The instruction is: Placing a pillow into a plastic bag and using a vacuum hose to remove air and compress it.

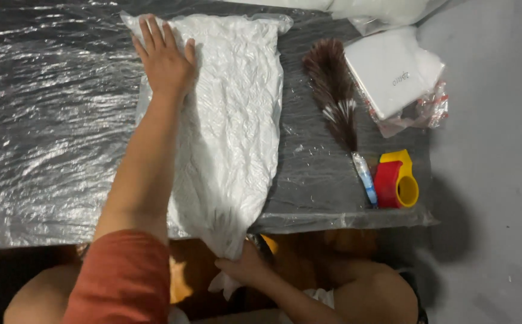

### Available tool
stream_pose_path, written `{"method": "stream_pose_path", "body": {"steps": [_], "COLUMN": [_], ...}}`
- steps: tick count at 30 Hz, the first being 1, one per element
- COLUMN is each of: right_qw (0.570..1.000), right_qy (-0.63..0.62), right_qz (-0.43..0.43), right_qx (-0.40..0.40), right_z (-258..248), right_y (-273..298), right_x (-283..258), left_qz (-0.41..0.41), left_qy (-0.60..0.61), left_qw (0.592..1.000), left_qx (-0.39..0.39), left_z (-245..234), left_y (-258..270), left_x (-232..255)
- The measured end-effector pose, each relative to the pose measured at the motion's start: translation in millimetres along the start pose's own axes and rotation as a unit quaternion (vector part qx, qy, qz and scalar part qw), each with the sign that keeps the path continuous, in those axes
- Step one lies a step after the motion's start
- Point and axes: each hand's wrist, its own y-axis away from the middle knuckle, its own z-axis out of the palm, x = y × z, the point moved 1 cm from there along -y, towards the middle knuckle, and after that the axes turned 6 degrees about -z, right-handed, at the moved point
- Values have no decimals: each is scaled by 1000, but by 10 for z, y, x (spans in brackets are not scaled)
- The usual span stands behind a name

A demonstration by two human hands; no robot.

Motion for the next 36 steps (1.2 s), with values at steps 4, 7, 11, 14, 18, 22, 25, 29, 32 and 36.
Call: {"method": "stream_pose_path", "body": {"steps": [4, 7, 11, 14, 18, 22, 25, 29, 32, 36], "right_qw": [997, 997, 995, 997, 997, 995, 996, 993, 993, 994], "right_qy": [-17, 7, -19, -29, -10, -7, 9, 15, 17, 9], "right_qz": [-70, -70, -85, -57, -61, -72, -62, -64, -68, -7], "right_qx": [15, 20, 39, 39, 49, 62, 69, 95, 97, 110], "right_z": [55, -56, -55, -107, -65, -63, -27, 16, 18, -2], "right_y": [-225, 18, 80, 125, 64, 127, 121, 80, 179, 253], "right_x": [250, -85, -133, -166, -184, -211, -222, -154, -303, -389], "left_qz": [-2, 36, 70, 45, 62, 71, 71, 78, 76, 55], "left_qy": [60, 59, 35, 87, 103, 138, 136, 139, 152, 79], "left_qw": [995, 988, 957, 972, 983, 983, 984, 983, 980, 976], "left_qx": [-80, -136, -279, -215, -140, -99, -93, -90, -99, -197], "left_z": [-449, -785, -1248, -1143, -1070, -976, -985, -994, -1034, -1106], "left_y": [802, 1642, 2561, 2705, 2805, 2819, 2813, 2809, 2802, 2715], "left_x": [-28, -96, -165, -202, -203, -215, -228, -228, -225, -187]}}
